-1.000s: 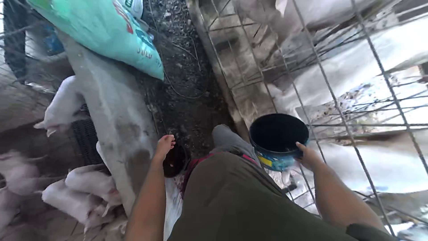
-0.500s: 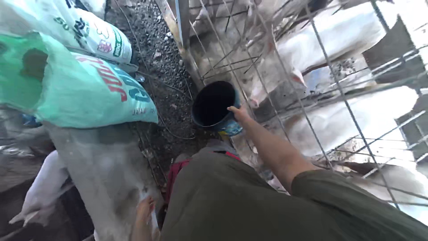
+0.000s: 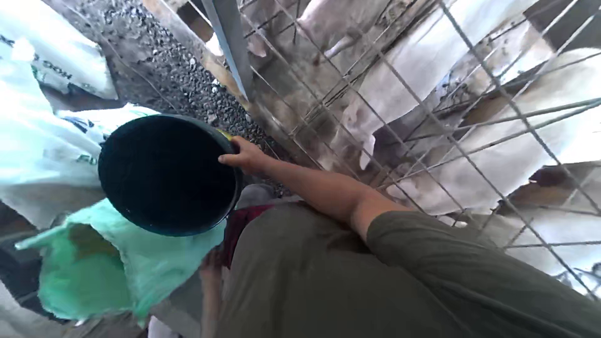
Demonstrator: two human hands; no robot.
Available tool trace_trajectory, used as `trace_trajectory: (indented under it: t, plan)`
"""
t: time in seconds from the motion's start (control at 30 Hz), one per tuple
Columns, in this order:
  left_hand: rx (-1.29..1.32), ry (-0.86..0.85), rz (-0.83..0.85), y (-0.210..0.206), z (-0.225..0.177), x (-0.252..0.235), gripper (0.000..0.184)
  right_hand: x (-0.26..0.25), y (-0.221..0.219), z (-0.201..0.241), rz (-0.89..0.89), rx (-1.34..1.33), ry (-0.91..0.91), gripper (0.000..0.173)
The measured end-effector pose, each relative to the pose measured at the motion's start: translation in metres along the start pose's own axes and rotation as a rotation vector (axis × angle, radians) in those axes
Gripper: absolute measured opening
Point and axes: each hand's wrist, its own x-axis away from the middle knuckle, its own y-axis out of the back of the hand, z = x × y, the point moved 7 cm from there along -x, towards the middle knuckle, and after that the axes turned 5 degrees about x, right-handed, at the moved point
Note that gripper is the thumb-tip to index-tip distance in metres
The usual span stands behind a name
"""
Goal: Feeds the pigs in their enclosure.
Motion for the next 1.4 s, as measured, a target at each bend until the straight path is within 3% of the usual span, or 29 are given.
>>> trace_trajectory:
  t: [0.03,0.17,0.3,0.4,0.53,0.73,0.87,0.97,1.1,1.4]
  plan:
    - [-0.004,-0.038,0.03,0.015,-0.011,-0.037,0.04,-0.014,0.0,0.008,-0.022,-0.021,-0.008,0.062]
    - [-0.093,-0.146,0.17,0.035,-0.128,-0.123,0.043,-0.047,0.022,0.023,-0.2,-0.153,-0.078,0.07]
    - [-0.164,-0.163,0.281,0.031,-0.173,-0.176,0.044,-0.042,0.056,0.019,-0.362,-0.254,-0.169,0.073]
    - [-0.261,-0.1,0.255,0.021,-0.166,-0.183,0.044,-0.039,0.071,0.017,-0.423,-0.354,-0.179,0.071]
    - [-0.432,-0.063,0.277,0.007,-0.15,-0.154,0.04,-0.021,0.075,0.019,-0.448,-0.465,-0.131,0.069]
    - [-0.882,-0.104,0.254,0.022,-0.101,-0.19,0.043,-0.006,0.077,0.01,-0.41,-0.433,-0.132,0.072]
    - [-0.74,-0.101,0.27,0.005,-0.128,-0.139,0.036,-0.002,0.077,0.007,-0.406,-0.398,-0.136,0.076]
    - [-0.729,-0.137,0.26,0.001,-0.132,-0.13,0.038,-0.004,0.073,0.009,-0.383,-0.404,-0.12,0.076]
    - [-0.7,-0.184,0.239,0.007,-0.116,-0.138,0.038,-0.007,0.068,0.012,-0.353,-0.396,-0.116,0.076]
    - [-0.6,-0.138,0.243,0.013,-0.106,-0.096,0.032,-0.003,0.063,0.012,-0.315,-0.323,-0.151,0.074]
